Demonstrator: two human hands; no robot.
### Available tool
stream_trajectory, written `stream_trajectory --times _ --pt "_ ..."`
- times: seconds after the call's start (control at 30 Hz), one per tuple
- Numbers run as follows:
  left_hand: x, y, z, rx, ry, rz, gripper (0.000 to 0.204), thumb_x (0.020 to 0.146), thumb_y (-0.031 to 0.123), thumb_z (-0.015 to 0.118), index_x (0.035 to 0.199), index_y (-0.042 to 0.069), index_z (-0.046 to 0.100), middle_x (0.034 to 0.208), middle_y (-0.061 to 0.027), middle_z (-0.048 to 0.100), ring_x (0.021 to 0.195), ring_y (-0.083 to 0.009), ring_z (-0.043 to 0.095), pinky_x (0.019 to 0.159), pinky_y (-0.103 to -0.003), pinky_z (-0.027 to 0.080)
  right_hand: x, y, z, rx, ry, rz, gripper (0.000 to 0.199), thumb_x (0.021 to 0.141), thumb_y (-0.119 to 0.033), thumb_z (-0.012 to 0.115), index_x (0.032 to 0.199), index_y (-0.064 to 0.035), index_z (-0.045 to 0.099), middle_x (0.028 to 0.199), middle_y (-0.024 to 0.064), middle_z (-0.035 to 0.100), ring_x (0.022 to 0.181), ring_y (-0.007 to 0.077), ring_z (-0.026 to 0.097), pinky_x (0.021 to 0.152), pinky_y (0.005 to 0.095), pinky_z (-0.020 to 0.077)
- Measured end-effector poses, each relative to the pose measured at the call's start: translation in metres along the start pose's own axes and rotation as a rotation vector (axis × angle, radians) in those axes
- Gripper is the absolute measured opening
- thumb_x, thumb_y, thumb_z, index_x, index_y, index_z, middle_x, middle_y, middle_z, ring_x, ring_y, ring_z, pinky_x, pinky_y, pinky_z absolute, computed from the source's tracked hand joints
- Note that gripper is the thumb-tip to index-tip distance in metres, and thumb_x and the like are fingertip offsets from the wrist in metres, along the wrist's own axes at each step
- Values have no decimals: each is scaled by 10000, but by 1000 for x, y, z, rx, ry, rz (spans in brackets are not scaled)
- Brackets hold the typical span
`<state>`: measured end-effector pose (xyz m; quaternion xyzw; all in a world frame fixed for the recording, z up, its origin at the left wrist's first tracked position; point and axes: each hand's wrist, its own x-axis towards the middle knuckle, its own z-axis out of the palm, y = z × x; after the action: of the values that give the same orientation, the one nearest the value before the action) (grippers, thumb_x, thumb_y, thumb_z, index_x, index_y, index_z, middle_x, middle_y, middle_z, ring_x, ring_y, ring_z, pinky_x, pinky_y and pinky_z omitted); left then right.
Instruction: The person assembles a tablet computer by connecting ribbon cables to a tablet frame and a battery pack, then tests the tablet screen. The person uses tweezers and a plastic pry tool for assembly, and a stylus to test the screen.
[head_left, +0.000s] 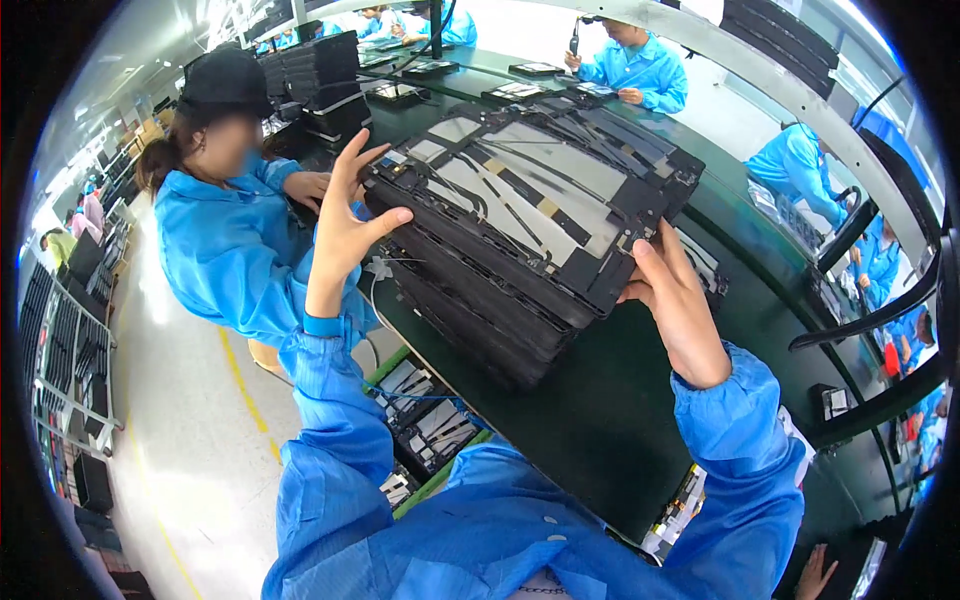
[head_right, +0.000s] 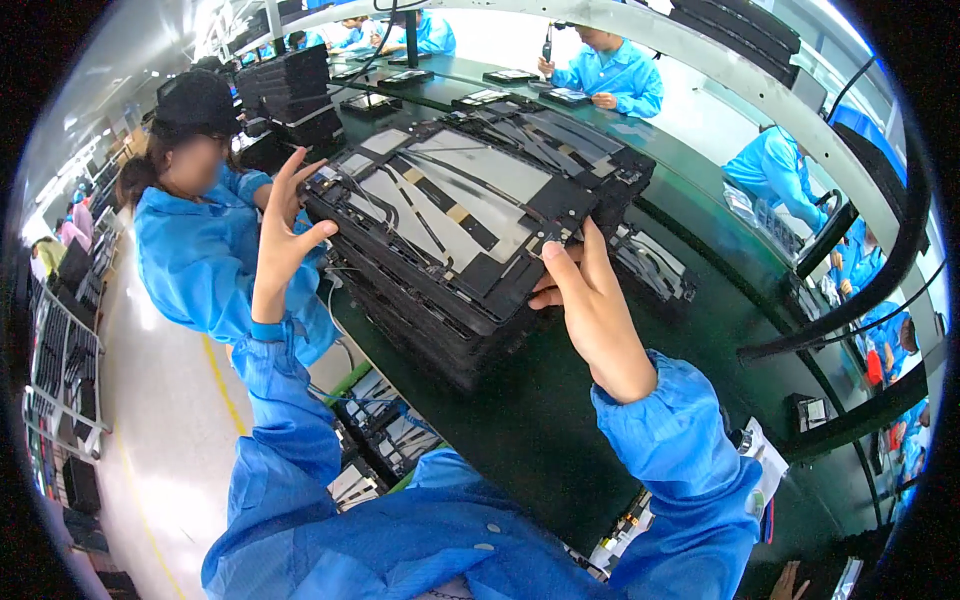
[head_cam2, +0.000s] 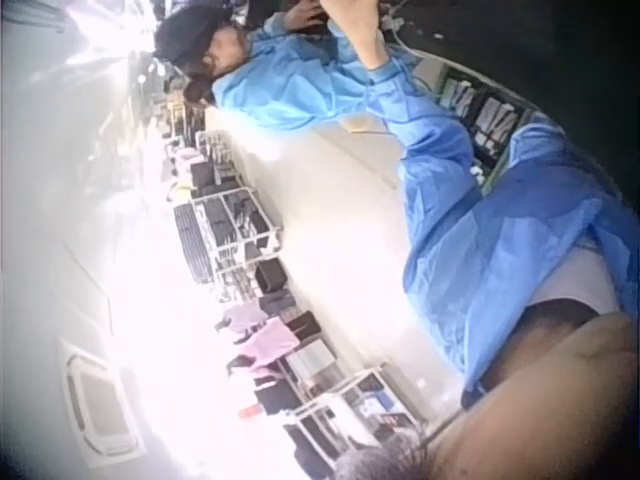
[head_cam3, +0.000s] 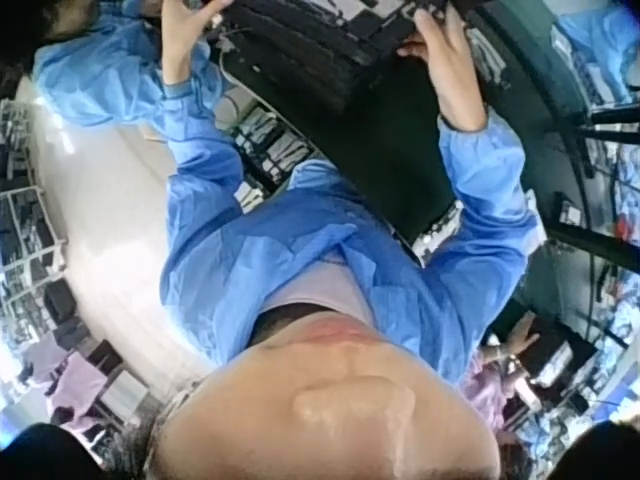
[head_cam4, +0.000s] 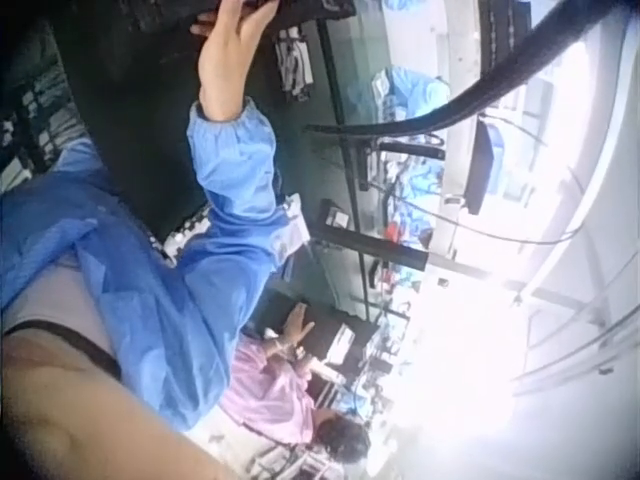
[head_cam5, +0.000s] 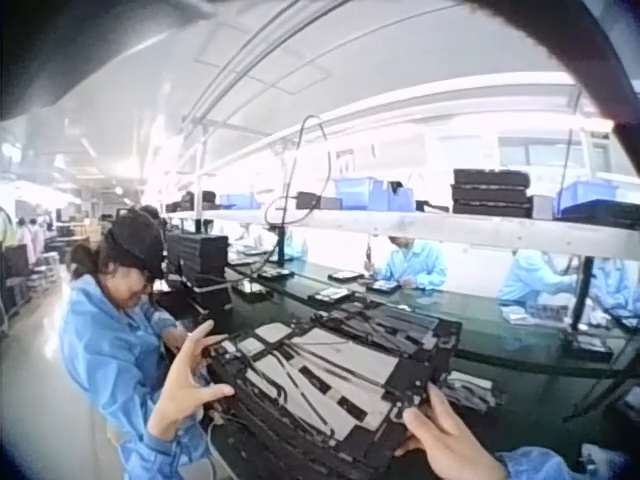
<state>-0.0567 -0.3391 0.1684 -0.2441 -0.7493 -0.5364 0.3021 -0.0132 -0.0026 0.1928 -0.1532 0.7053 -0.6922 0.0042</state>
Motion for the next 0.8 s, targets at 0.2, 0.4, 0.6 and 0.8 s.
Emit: stream_trajectory --times 0.2,0.4,0.6,0.8 --pt "-2 49 15 -10 85 119 990 610 174 845 1410 51 275 1323 -147 447 1171 -227 477 999 -344 373 -19 -4 -8 16 105 -1 560 959 -281 471 1436 -117 228 1184 87 518 988 158 546 803 310 465" --pt "-31 105 55 71 162 186 1125 518 336 882 1404 26 263 1313 -170 446 1192 -257 462 1017 -361 355 -74 -8 -42 109 203 75 596 953 -302 469 1457 -132 200 1249 70 483 1117 128 455 877 311 425" --pt "-99 179 109 419 -66 226 1083 464 299 916 1333 -20 354 1257 -218 462 1126 -342 490 941 -405 402 -184 1 -66 228 538 162 615 945 -234 449 1445 -18 162 1411 153 343 1260 218 370 1049 289 258" --pt "-164 163 162 317 -249 218 976 469 271 901 1292 29 437 1088 -170 477 950 -300 509 786 -367 463 -264 33 -80 36 785 293 611 927 -180 460 1443 -19 177 1386 182 363 1240 217 391 1041 280 274"
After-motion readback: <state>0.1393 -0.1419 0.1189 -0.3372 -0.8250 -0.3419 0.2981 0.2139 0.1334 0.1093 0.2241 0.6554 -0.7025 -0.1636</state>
